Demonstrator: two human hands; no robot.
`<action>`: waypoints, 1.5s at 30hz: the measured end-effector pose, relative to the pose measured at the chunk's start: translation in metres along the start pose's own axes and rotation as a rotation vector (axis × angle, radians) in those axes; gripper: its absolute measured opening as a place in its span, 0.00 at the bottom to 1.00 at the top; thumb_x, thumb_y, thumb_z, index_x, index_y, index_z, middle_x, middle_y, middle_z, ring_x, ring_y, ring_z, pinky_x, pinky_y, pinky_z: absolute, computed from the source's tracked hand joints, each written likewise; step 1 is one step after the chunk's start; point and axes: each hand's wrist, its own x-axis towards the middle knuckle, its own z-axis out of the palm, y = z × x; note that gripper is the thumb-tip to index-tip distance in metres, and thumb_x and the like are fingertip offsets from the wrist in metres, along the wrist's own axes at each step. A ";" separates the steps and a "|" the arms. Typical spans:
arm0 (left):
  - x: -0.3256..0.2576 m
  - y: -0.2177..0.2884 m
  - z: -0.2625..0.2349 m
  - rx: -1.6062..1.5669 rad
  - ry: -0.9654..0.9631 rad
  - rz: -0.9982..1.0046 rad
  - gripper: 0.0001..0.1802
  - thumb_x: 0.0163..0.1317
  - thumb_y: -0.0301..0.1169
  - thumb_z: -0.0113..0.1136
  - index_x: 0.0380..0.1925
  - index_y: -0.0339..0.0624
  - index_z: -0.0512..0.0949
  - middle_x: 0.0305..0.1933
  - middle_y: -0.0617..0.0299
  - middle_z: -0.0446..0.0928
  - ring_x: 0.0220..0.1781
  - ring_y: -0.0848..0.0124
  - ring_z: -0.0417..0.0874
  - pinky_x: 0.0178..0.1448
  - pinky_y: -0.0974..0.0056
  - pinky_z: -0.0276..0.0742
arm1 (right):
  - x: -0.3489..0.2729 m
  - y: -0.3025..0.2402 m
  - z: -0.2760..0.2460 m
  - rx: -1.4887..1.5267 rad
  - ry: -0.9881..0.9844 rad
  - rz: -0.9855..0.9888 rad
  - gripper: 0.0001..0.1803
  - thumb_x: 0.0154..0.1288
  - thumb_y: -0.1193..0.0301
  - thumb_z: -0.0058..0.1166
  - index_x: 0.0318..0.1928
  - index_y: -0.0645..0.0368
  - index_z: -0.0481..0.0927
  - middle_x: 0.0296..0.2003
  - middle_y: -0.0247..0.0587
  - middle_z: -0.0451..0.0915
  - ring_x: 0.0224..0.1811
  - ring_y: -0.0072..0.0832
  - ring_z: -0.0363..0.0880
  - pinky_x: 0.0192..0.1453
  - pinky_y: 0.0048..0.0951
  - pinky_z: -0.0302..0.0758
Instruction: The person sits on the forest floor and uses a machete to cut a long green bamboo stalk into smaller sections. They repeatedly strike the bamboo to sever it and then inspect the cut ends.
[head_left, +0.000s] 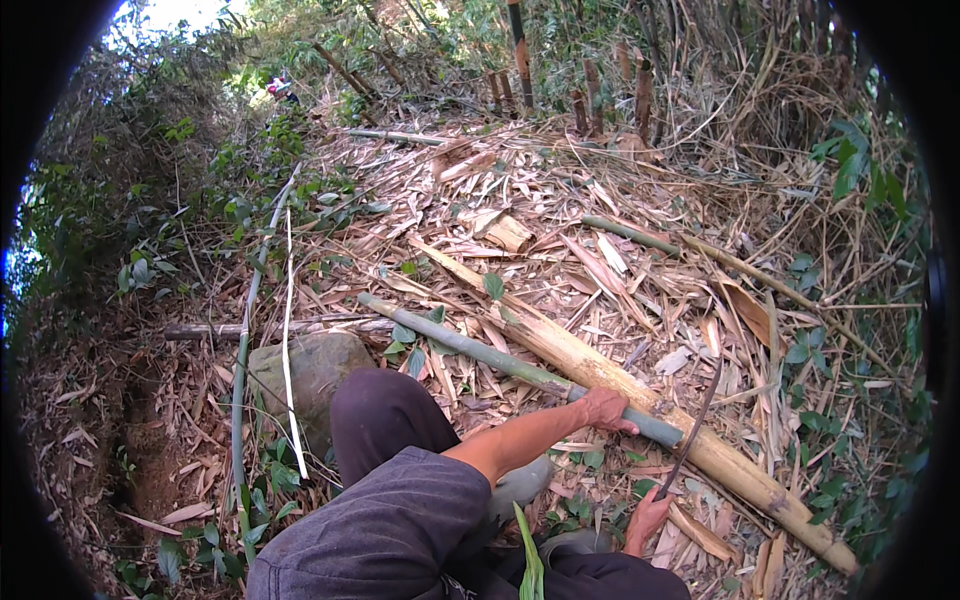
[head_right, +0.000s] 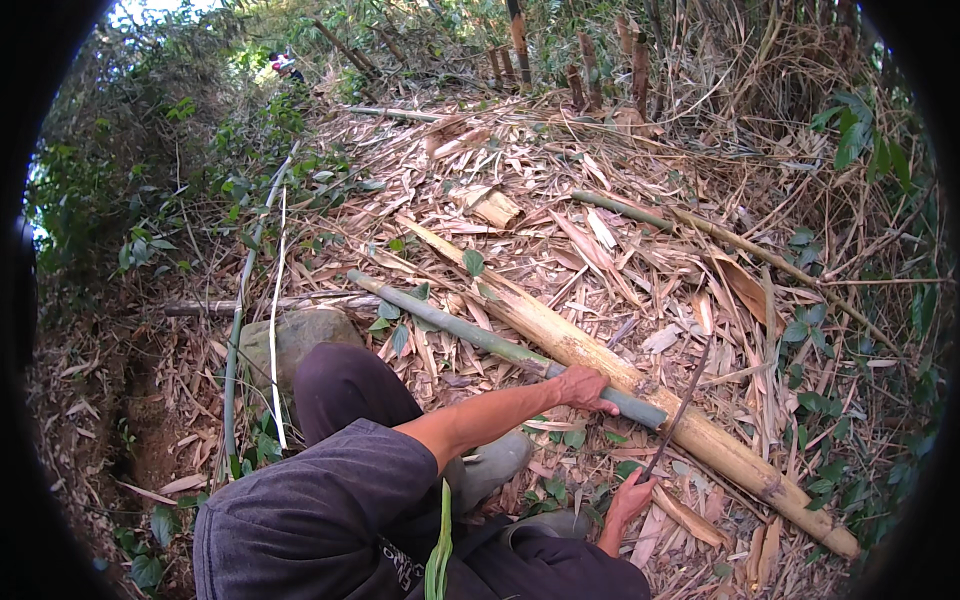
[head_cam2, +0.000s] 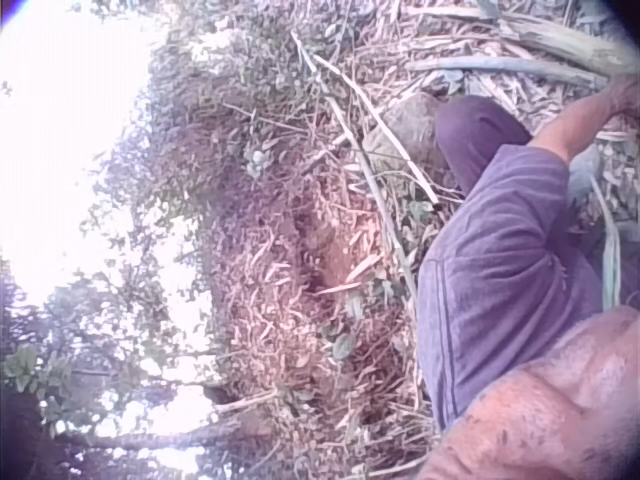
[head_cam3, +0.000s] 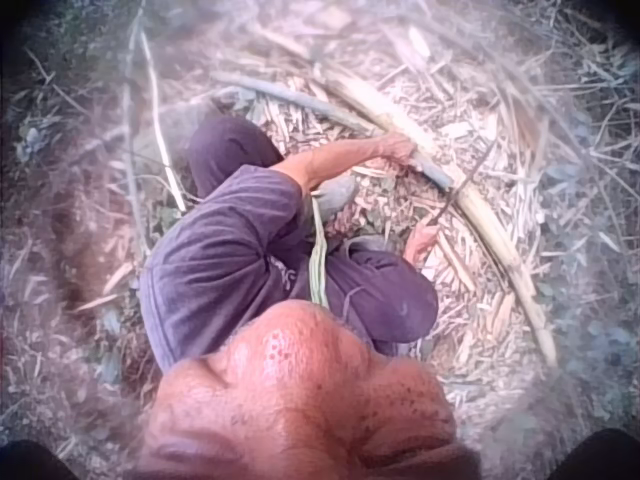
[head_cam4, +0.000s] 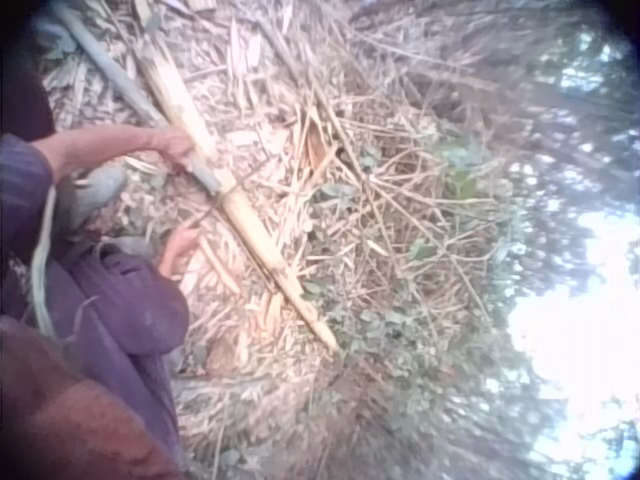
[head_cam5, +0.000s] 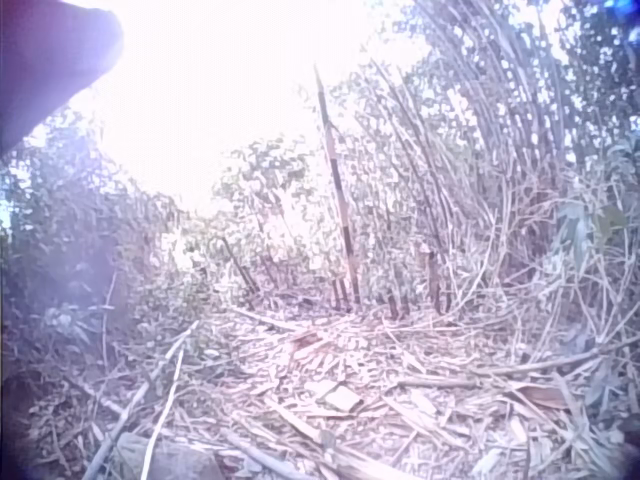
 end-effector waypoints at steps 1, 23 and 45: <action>0.000 -0.001 0.002 -0.002 0.005 -0.001 0.47 0.50 0.73 0.50 0.36 0.29 0.78 0.35 0.39 0.80 0.41 0.45 0.83 0.46 0.48 0.77 | -0.001 -0.002 -0.001 -0.005 -0.004 0.000 0.21 0.68 0.57 0.48 0.45 0.66 0.71 0.33 0.61 0.80 0.36 0.57 0.79 0.38 0.49 0.72; -0.001 0.004 -0.005 0.010 -0.011 0.007 0.47 0.50 0.72 0.51 0.37 0.30 0.78 0.35 0.40 0.81 0.42 0.47 0.83 0.46 0.49 0.77 | 0.000 -0.008 -0.005 0.009 -0.012 0.033 0.20 0.68 0.57 0.47 0.43 0.66 0.71 0.32 0.60 0.80 0.36 0.57 0.78 0.38 0.49 0.71; -0.001 0.002 -0.003 -0.002 -0.005 0.002 0.47 0.50 0.73 0.50 0.37 0.30 0.78 0.35 0.40 0.81 0.42 0.46 0.82 0.48 0.48 0.76 | 0.000 -0.004 -0.003 -0.007 -0.003 0.017 0.20 0.68 0.58 0.48 0.42 0.66 0.72 0.31 0.60 0.80 0.35 0.57 0.78 0.37 0.49 0.71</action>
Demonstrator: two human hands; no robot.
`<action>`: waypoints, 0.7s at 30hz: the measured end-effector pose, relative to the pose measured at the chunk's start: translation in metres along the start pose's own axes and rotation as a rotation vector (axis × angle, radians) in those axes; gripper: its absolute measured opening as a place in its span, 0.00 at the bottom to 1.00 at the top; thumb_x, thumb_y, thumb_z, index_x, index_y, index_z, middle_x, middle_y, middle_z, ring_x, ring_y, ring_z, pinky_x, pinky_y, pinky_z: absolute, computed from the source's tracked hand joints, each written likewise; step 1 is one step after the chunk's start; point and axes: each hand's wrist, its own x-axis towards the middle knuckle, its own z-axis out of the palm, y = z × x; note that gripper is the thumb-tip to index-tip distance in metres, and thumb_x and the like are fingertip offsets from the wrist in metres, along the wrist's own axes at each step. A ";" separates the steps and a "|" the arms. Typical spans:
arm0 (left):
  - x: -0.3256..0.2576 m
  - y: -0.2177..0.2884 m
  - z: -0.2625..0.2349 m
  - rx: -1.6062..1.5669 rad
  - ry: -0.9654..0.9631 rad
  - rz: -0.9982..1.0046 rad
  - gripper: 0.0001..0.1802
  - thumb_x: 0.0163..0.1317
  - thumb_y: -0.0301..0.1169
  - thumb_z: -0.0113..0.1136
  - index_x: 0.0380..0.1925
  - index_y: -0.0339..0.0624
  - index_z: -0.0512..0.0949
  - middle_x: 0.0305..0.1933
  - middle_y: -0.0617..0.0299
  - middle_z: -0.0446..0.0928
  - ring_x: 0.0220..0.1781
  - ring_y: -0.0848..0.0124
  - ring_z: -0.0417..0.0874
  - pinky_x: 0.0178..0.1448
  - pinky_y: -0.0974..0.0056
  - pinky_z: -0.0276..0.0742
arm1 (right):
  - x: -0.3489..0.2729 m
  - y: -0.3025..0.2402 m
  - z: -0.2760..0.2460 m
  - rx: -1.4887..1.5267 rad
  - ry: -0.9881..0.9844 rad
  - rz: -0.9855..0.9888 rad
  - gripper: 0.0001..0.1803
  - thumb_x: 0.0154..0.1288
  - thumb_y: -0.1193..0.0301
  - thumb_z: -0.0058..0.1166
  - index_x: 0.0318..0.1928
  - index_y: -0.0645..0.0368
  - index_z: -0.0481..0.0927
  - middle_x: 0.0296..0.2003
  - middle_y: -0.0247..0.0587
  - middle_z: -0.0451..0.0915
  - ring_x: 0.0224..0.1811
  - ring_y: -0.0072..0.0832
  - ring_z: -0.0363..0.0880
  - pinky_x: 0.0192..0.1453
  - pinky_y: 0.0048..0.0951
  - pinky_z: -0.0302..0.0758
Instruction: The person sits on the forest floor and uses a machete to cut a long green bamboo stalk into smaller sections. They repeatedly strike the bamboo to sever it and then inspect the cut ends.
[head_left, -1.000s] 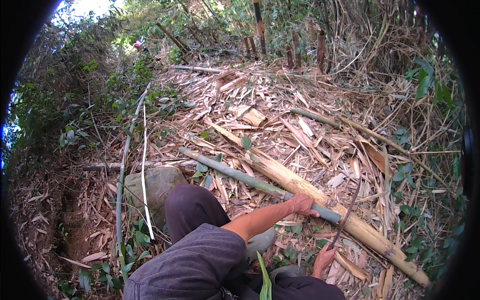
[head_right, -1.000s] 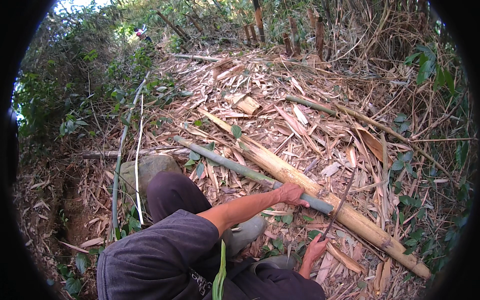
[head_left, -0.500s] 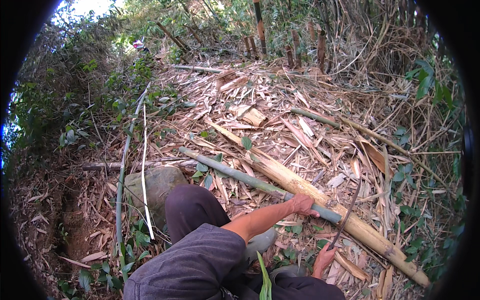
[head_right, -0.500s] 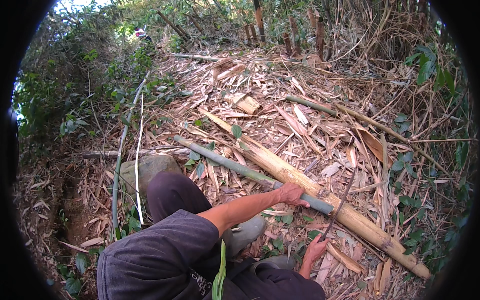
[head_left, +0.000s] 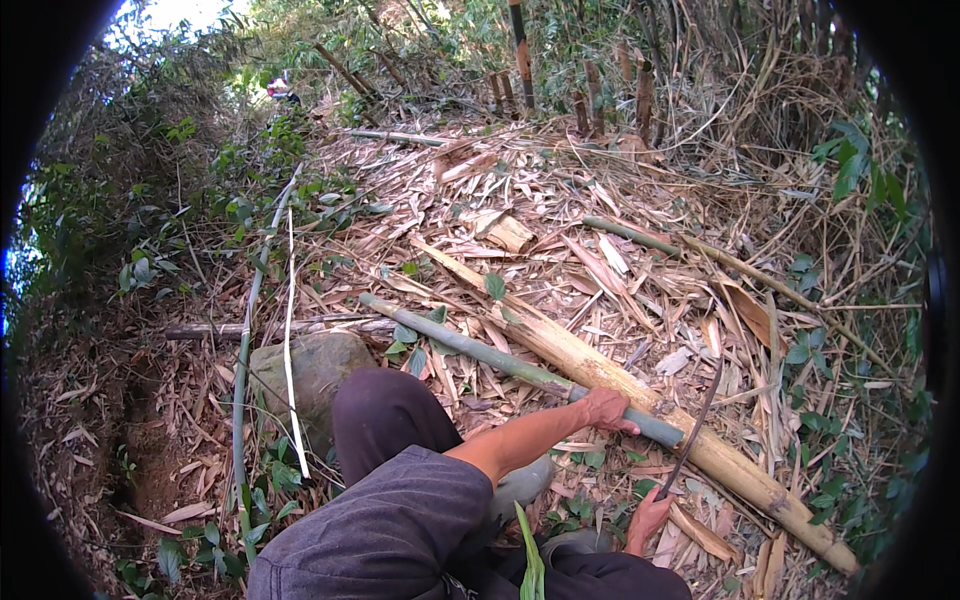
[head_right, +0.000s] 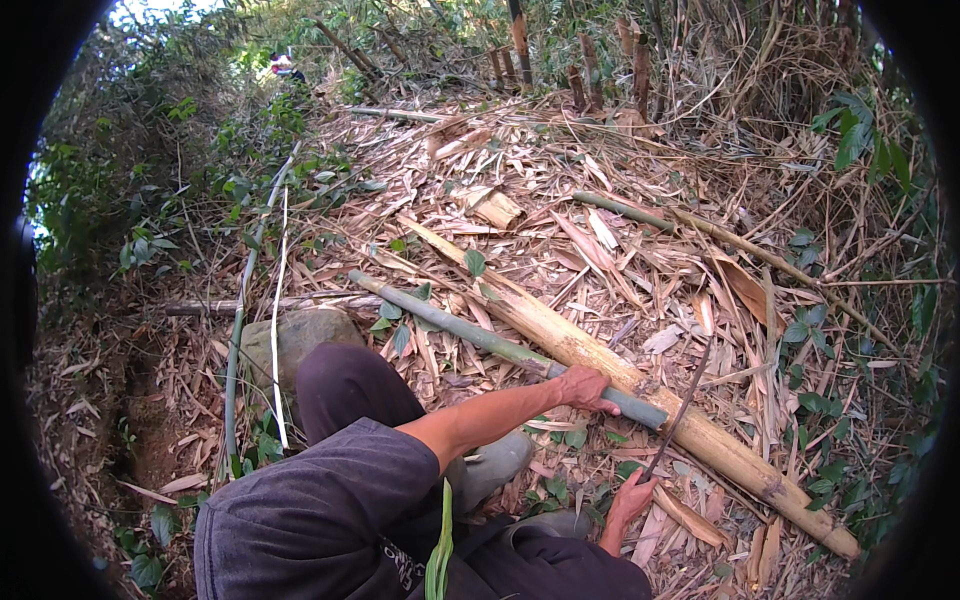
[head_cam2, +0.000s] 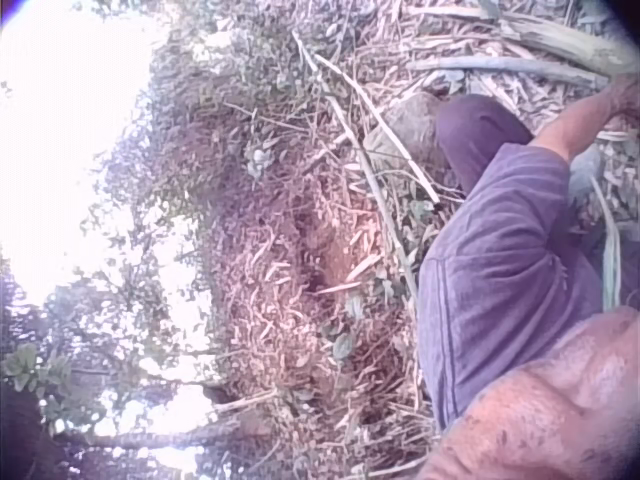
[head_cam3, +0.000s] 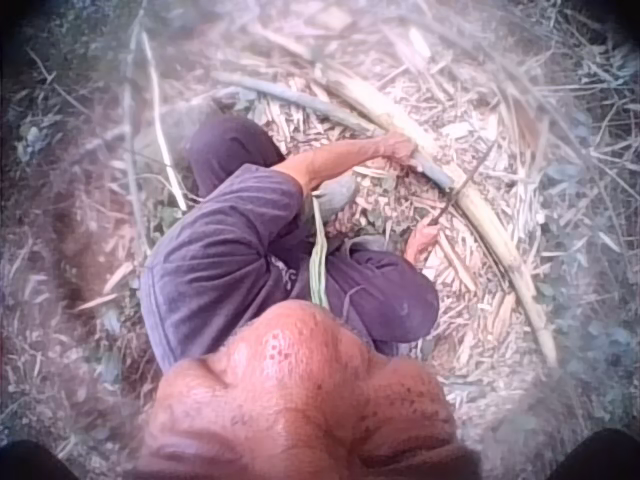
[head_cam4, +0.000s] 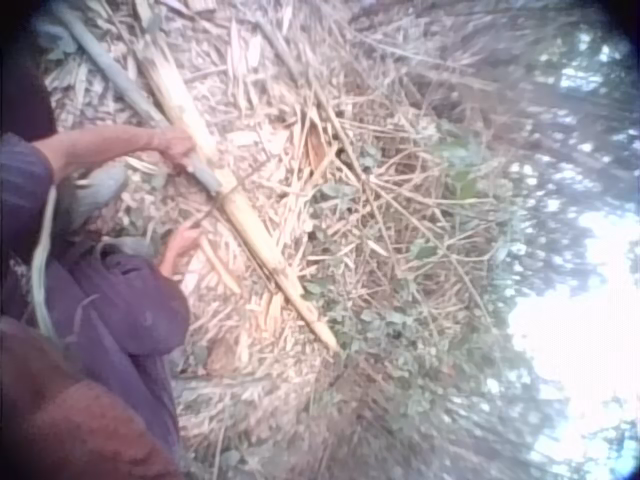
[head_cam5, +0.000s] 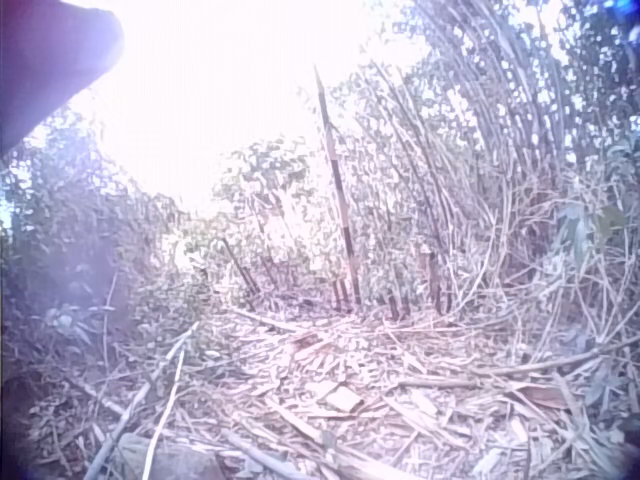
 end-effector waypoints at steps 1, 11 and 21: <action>0.000 0.000 0.000 -0.001 0.002 0.001 0.47 0.50 0.73 0.50 0.37 0.30 0.78 0.36 0.40 0.81 0.43 0.46 0.82 0.48 0.48 0.76 | 0.000 0.000 0.000 -0.008 -0.003 0.005 0.20 0.68 0.58 0.48 0.42 0.66 0.72 0.31 0.60 0.80 0.35 0.58 0.78 0.37 0.49 0.71; -0.001 0.002 -0.003 -0.009 -0.005 -0.001 0.47 0.50 0.72 0.50 0.37 0.30 0.78 0.36 0.39 0.80 0.43 0.45 0.82 0.48 0.49 0.76 | 0.003 0.014 0.009 0.026 0.026 -0.039 0.21 0.68 0.58 0.48 0.43 0.67 0.72 0.31 0.61 0.79 0.36 0.59 0.78 0.38 0.50 0.70; -0.002 0.001 -0.001 -0.007 0.007 0.017 0.47 0.50 0.72 0.50 0.37 0.30 0.78 0.36 0.39 0.80 0.43 0.45 0.82 0.48 0.48 0.76 | 0.000 -0.001 0.000 0.009 0.029 -0.018 0.20 0.68 0.57 0.48 0.41 0.66 0.72 0.30 0.61 0.80 0.34 0.58 0.78 0.36 0.50 0.71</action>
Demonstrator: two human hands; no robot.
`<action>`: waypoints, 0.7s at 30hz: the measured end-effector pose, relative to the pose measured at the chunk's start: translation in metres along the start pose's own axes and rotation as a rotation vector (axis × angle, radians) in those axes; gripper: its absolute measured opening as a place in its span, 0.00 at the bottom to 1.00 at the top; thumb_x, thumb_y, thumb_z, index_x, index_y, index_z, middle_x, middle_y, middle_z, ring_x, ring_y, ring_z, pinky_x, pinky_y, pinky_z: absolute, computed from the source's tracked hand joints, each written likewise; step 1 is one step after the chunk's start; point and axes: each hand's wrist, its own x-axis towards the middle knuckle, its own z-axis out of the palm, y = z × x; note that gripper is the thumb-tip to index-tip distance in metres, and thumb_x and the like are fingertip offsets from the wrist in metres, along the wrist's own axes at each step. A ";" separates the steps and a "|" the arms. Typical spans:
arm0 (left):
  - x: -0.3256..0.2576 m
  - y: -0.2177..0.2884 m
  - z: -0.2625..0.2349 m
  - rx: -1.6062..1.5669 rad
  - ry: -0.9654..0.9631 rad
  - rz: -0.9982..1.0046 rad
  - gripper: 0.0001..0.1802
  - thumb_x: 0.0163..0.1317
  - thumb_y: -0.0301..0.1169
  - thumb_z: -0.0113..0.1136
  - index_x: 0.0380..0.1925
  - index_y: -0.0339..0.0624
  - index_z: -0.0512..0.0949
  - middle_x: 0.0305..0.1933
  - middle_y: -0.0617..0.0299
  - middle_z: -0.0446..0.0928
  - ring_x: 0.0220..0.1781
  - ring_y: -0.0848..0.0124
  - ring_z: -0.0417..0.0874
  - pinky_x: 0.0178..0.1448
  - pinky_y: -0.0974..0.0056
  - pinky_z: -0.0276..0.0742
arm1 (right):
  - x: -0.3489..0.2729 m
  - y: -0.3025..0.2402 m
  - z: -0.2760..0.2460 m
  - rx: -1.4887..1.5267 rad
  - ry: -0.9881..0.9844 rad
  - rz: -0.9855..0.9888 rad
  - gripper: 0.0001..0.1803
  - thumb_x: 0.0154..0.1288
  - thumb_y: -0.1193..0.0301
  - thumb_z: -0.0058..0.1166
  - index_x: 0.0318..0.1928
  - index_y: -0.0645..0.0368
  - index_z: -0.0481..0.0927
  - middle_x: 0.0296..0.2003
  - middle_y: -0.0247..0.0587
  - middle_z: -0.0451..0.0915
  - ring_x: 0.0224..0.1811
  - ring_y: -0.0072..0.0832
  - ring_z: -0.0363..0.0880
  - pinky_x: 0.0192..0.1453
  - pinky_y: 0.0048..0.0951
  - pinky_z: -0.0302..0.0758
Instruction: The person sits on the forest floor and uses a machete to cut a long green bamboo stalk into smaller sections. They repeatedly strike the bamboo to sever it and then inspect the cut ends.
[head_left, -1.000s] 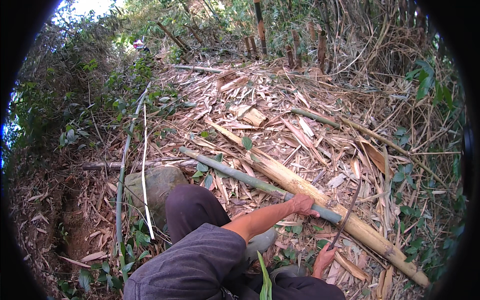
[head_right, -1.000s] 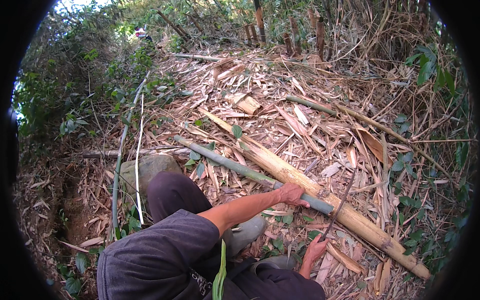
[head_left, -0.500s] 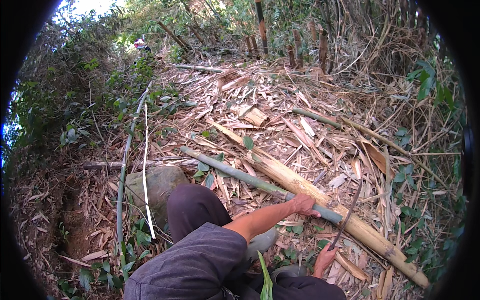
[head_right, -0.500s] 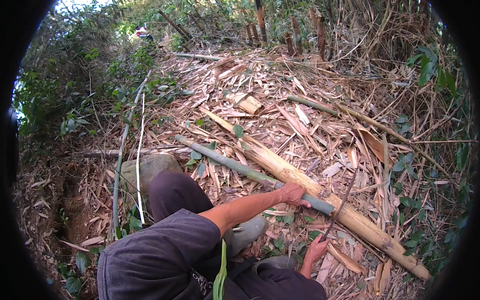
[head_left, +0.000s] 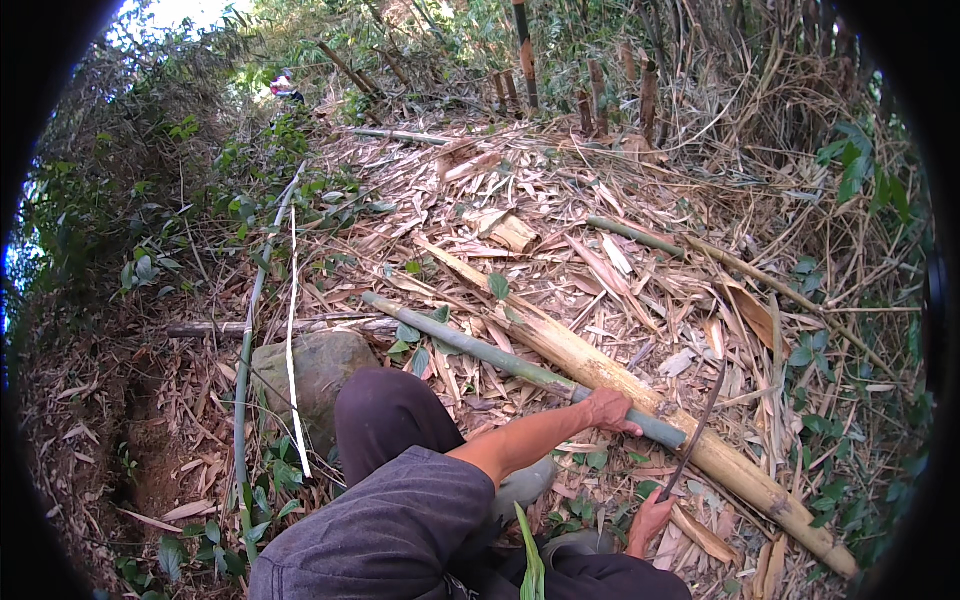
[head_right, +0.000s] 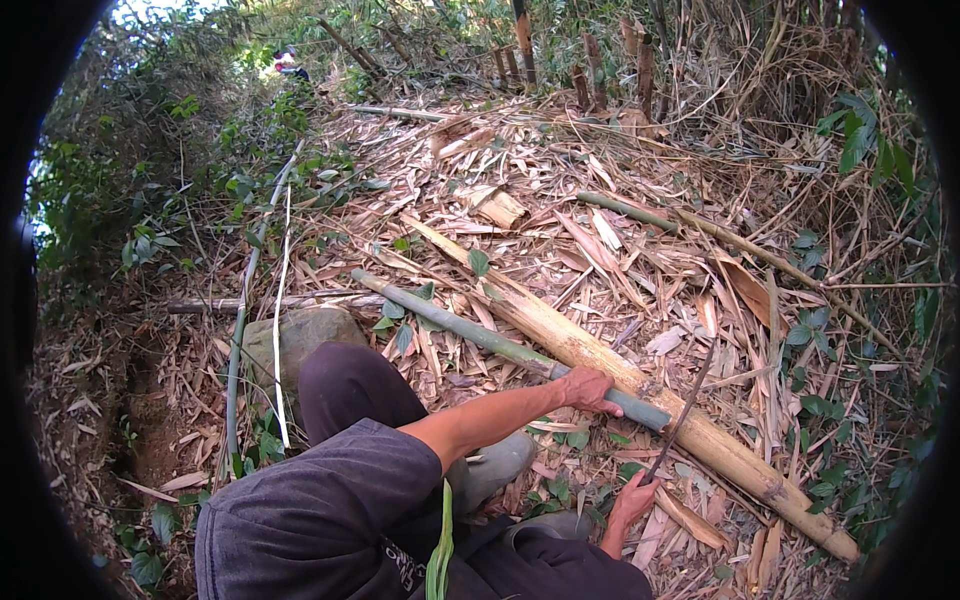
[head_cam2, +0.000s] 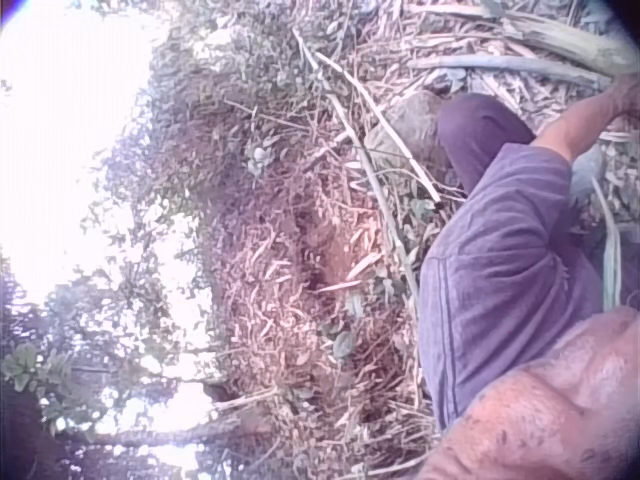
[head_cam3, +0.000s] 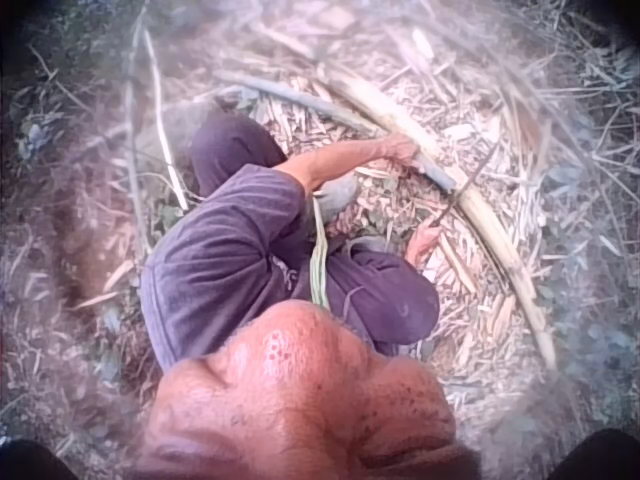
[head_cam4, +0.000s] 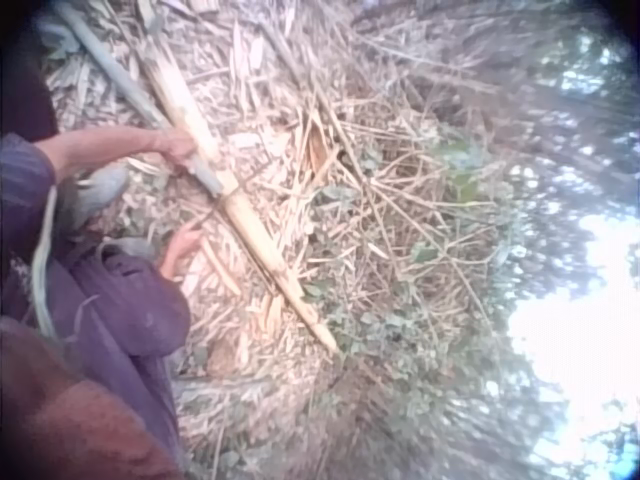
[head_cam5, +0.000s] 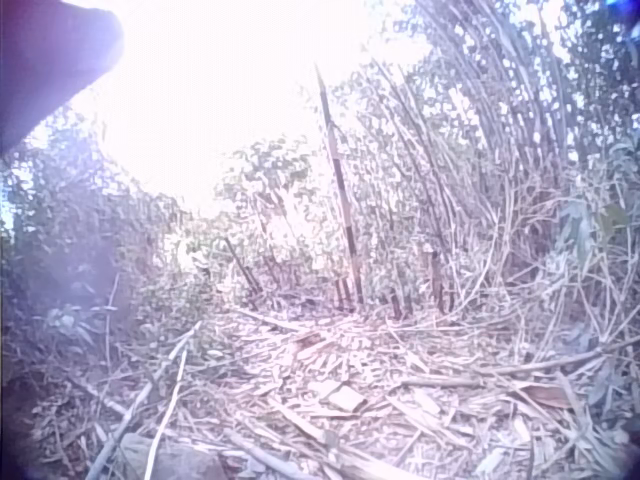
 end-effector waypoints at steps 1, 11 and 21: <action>0.000 -0.001 0.001 -0.002 0.002 -0.001 0.47 0.50 0.73 0.50 0.37 0.30 0.78 0.35 0.39 0.80 0.43 0.45 0.82 0.48 0.48 0.76 | 0.000 0.001 0.001 -0.001 0.004 -0.002 0.20 0.68 0.57 0.47 0.41 0.66 0.72 0.29 0.61 0.79 0.34 0.58 0.78 0.36 0.50 0.70; 0.002 0.002 0.000 0.001 -0.023 -0.050 0.47 0.48 0.73 0.51 0.38 0.32 0.79 0.39 0.41 0.81 0.45 0.47 0.82 0.50 0.49 0.76 | 0.002 0.009 0.003 0.035 -0.020 -0.008 0.20 0.68 0.56 0.48 0.42 0.65 0.72 0.31 0.60 0.80 0.36 0.58 0.78 0.38 0.49 0.71; 0.000 0.006 -0.006 0.021 -0.054 -0.054 0.47 0.50 0.72 0.51 0.37 0.30 0.78 0.38 0.40 0.81 0.44 0.46 0.82 0.48 0.49 0.77 | 0.000 0.002 0.000 0.028 -0.008 -0.004 0.21 0.68 0.56 0.48 0.43 0.66 0.72 0.31 0.60 0.80 0.37 0.59 0.77 0.40 0.51 0.70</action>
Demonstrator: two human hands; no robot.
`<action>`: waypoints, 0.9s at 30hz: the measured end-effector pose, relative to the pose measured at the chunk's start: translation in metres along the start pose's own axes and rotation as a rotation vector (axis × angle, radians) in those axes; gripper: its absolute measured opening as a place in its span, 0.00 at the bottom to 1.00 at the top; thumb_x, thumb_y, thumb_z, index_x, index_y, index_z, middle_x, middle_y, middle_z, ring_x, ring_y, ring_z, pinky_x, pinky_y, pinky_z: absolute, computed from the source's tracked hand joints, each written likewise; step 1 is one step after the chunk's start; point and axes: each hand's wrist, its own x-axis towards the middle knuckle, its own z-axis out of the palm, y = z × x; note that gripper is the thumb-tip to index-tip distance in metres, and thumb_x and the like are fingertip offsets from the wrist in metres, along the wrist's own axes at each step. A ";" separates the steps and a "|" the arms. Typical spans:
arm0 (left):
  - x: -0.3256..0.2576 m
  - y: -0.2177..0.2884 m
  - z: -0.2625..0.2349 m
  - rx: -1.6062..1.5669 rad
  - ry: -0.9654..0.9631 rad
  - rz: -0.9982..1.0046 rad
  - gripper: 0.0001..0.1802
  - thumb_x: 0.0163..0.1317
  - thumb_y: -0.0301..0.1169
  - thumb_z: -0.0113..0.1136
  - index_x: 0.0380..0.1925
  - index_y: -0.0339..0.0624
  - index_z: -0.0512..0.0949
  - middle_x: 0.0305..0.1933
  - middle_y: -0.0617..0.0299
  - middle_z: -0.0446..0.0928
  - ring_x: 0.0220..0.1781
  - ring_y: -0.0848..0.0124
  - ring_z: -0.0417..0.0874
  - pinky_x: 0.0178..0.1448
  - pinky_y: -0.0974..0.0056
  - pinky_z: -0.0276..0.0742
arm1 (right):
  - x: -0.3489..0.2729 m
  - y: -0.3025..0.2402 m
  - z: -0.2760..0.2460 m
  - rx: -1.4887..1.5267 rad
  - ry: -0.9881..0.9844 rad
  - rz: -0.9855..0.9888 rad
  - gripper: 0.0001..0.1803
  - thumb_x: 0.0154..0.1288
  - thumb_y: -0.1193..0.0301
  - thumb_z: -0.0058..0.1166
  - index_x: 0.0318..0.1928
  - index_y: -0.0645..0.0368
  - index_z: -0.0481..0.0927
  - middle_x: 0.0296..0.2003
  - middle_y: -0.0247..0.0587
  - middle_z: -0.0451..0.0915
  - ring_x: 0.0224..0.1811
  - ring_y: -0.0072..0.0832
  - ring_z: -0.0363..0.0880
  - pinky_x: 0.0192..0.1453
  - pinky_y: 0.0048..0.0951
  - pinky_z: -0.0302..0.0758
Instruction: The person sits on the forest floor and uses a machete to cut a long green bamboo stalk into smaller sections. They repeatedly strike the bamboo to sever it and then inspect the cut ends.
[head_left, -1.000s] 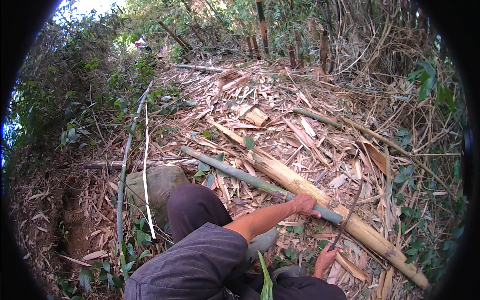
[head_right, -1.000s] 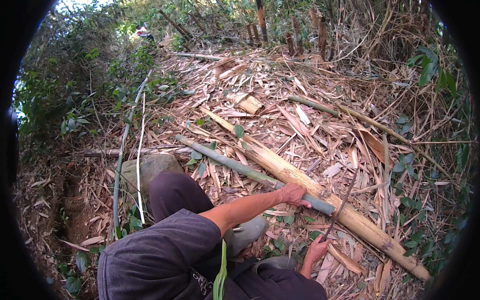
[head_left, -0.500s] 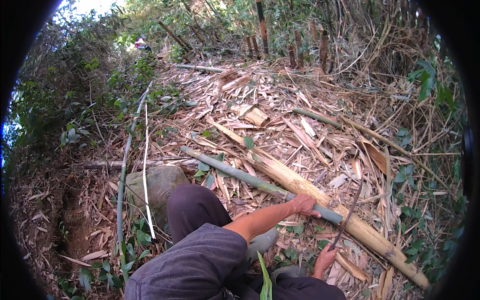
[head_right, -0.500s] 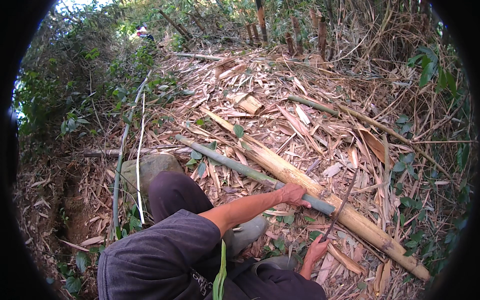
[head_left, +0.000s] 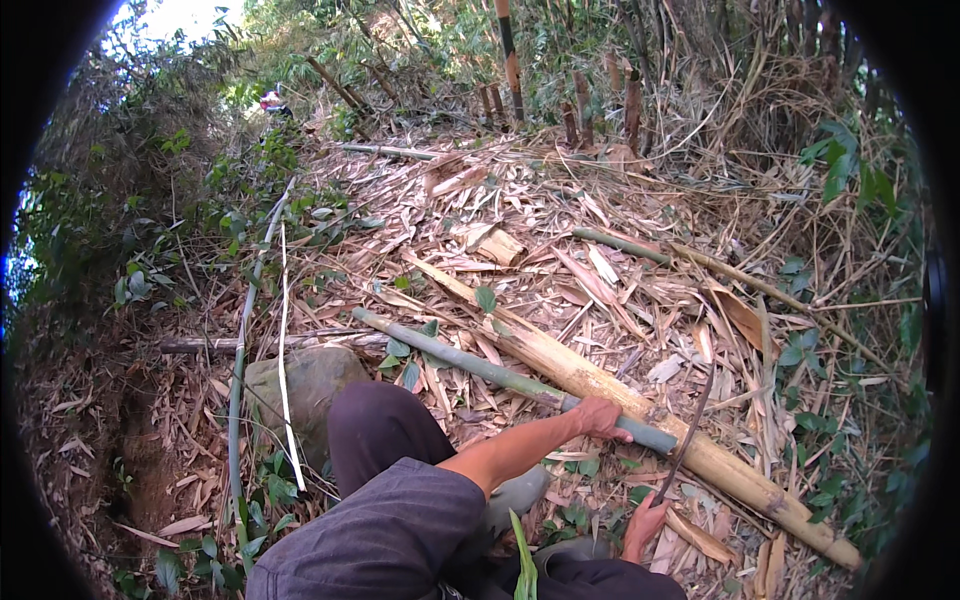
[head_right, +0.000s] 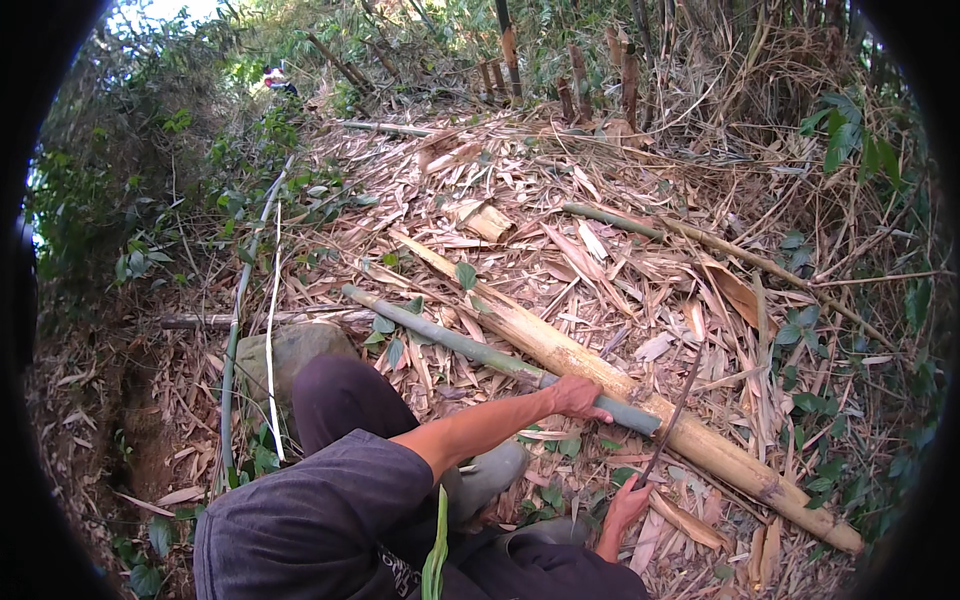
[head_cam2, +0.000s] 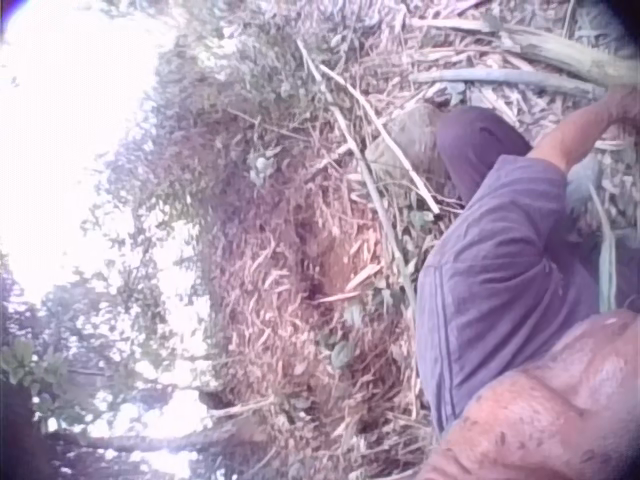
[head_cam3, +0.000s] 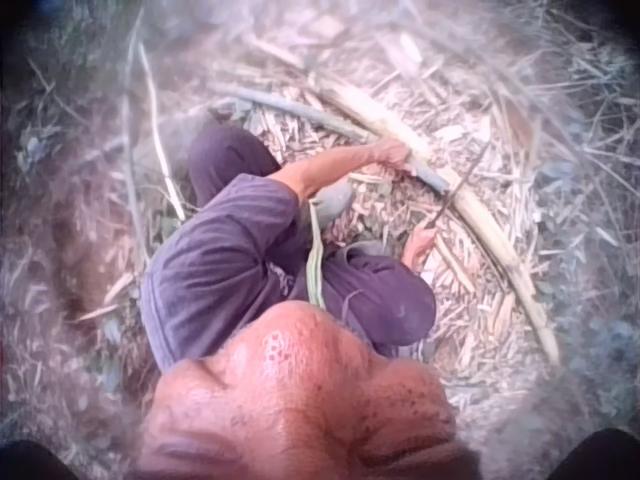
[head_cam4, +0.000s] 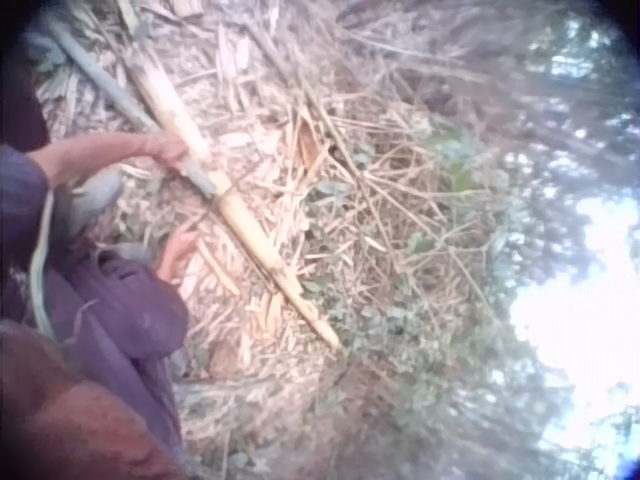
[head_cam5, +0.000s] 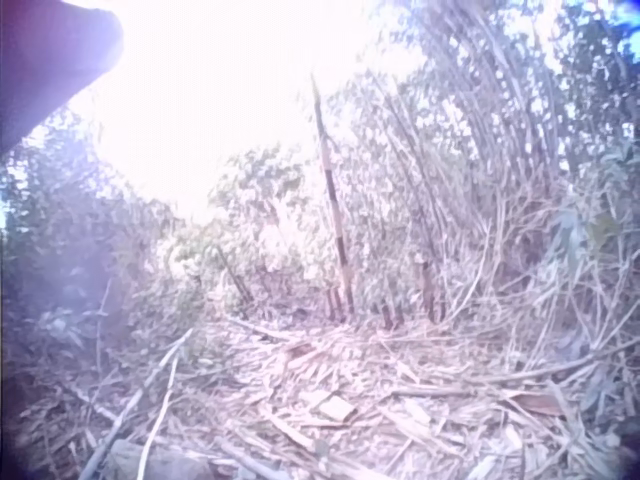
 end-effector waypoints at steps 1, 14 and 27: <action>0.000 -0.003 0.002 -0.006 0.021 0.014 0.47 0.50 0.73 0.51 0.37 0.30 0.78 0.36 0.39 0.80 0.42 0.45 0.82 0.47 0.49 0.77 | 0.000 -0.001 0.000 0.004 -0.005 0.001 0.22 0.68 0.56 0.48 0.43 0.66 0.72 0.31 0.60 0.79 0.37 0.59 0.77 0.40 0.51 0.70; 0.002 -0.008 0.008 -0.044 0.083 0.066 0.46 0.51 0.71 0.51 0.37 0.30 0.78 0.36 0.39 0.80 0.43 0.45 0.82 0.49 0.49 0.76 | 0.000 -0.008 -0.004 -0.005 -0.033 0.058 0.20 0.67 0.59 0.50 0.45 0.67 0.72 0.34 0.62 0.80 0.38 0.58 0.78 0.40 0.50 0.71; -0.001 -0.002 0.002 -0.010 0.021 -0.006 0.47 0.49 0.73 0.51 0.37 0.32 0.80 0.40 0.40 0.81 0.45 0.47 0.82 0.50 0.50 0.77 | 0.001 0.000 0.001 -0.040 -0.013 0.037 0.22 0.68 0.58 0.48 0.45 0.68 0.72 0.33 0.62 0.80 0.38 0.59 0.78 0.40 0.50 0.71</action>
